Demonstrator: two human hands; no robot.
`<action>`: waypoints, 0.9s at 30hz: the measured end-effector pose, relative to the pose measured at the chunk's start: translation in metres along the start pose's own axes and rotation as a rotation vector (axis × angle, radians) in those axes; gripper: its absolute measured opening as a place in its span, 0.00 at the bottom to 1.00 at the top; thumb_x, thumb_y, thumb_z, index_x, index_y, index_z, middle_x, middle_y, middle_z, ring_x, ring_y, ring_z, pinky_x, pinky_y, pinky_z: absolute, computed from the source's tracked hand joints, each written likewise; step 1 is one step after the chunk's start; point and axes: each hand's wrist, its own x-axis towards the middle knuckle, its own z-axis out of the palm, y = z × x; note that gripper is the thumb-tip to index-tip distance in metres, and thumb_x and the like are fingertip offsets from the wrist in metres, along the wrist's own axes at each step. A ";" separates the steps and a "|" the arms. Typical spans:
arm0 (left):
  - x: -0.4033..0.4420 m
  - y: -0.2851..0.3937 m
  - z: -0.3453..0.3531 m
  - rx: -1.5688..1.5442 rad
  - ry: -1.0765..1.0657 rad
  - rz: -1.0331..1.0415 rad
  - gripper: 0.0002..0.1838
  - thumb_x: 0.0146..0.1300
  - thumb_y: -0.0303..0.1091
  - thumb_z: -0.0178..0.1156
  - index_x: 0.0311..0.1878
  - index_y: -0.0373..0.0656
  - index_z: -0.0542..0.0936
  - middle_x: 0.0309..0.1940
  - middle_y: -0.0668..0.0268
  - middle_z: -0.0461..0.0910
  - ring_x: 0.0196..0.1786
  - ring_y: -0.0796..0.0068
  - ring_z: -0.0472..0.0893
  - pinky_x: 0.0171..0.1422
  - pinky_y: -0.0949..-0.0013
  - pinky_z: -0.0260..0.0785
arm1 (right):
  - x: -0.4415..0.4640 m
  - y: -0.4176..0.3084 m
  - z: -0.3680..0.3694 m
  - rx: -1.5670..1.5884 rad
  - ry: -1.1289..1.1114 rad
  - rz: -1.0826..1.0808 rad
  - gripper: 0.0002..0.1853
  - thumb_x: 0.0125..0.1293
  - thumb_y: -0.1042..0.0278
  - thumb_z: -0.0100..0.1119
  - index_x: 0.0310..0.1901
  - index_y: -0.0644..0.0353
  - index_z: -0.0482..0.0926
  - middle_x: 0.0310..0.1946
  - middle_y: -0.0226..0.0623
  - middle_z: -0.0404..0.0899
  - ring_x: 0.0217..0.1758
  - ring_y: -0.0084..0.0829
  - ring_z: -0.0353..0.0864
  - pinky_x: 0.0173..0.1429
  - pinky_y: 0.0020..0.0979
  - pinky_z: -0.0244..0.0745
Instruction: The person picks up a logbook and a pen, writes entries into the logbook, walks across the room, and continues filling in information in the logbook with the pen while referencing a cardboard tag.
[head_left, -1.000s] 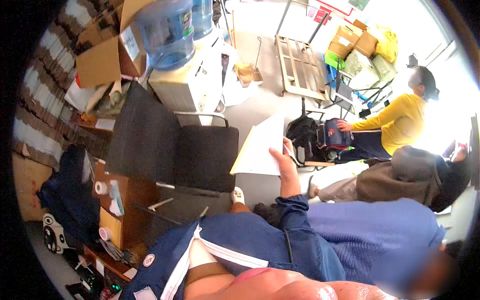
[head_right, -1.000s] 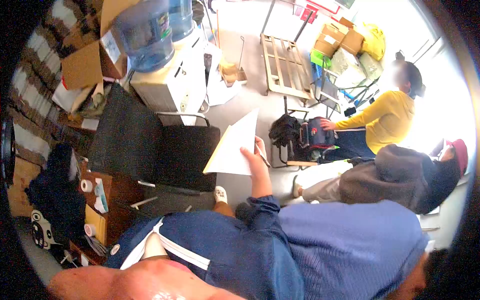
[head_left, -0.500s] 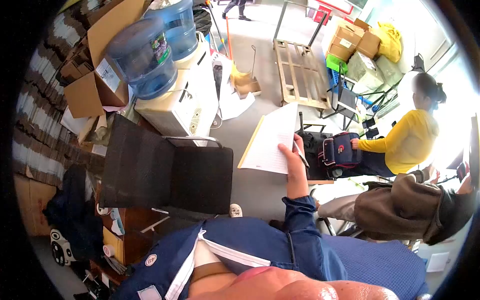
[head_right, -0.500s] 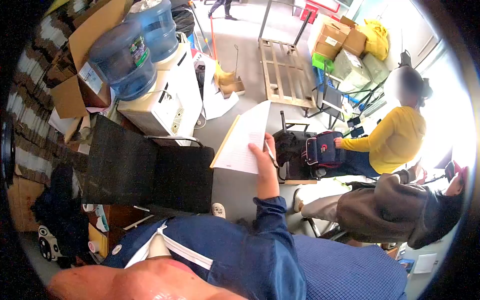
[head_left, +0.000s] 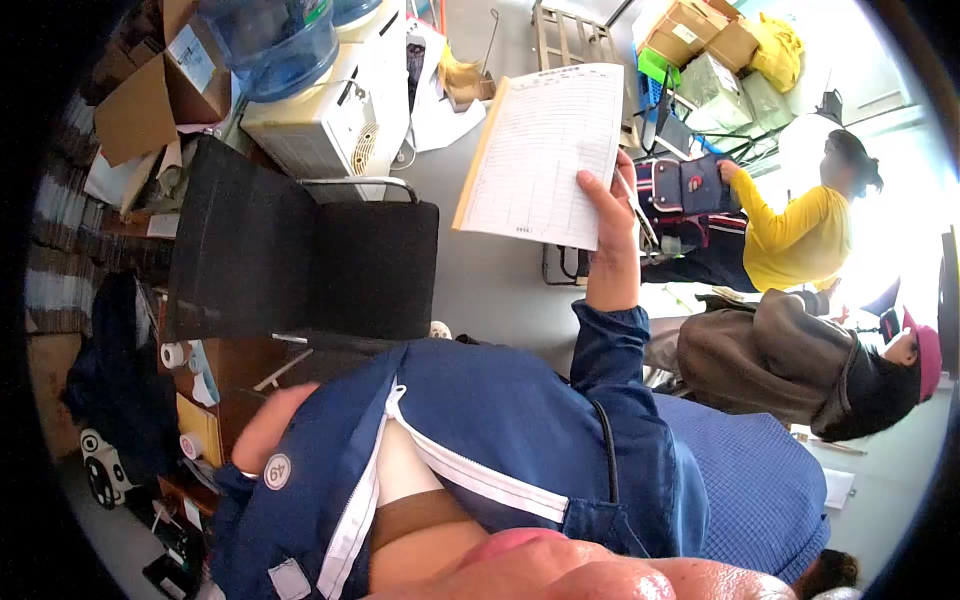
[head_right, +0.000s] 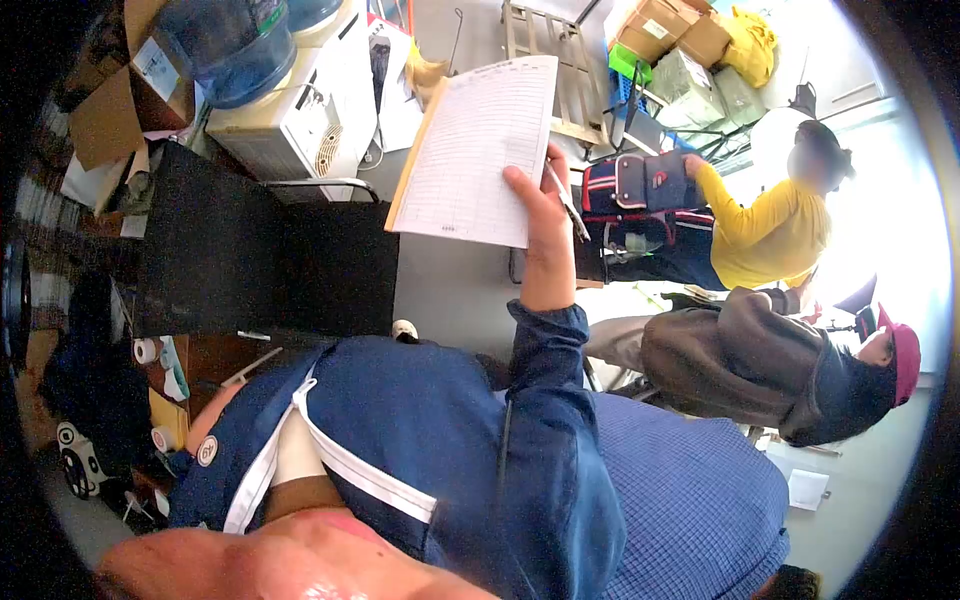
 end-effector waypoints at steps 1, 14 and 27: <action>0.000 -0.006 0.003 0.031 -0.004 0.015 0.14 0.69 0.23 0.59 0.55 0.35 0.84 0.49 0.54 0.87 0.50 0.64 0.86 0.59 0.66 0.77 | -0.002 0.000 0.004 0.012 -0.013 -0.017 0.37 0.59 0.74 0.72 0.68 0.66 0.64 0.59 0.52 0.77 0.62 0.39 0.78 0.68 0.39 0.74; -0.015 -0.039 0.014 0.106 0.005 0.055 0.12 0.70 0.24 0.59 0.54 0.34 0.84 0.47 0.56 0.87 0.49 0.67 0.85 0.57 0.66 0.76 | -0.030 0.006 0.020 -0.080 -0.218 0.044 0.34 0.59 0.74 0.74 0.64 0.61 0.67 0.55 0.45 0.81 0.59 0.34 0.79 0.66 0.37 0.74; -0.026 -0.053 0.017 0.113 0.041 0.085 0.11 0.70 0.25 0.59 0.52 0.33 0.84 0.46 0.58 0.87 0.48 0.69 0.85 0.56 0.67 0.76 | -0.043 -0.006 0.028 0.053 -0.248 0.021 0.34 0.54 0.71 0.76 0.62 0.59 0.69 0.53 0.41 0.80 0.58 0.34 0.78 0.68 0.38 0.71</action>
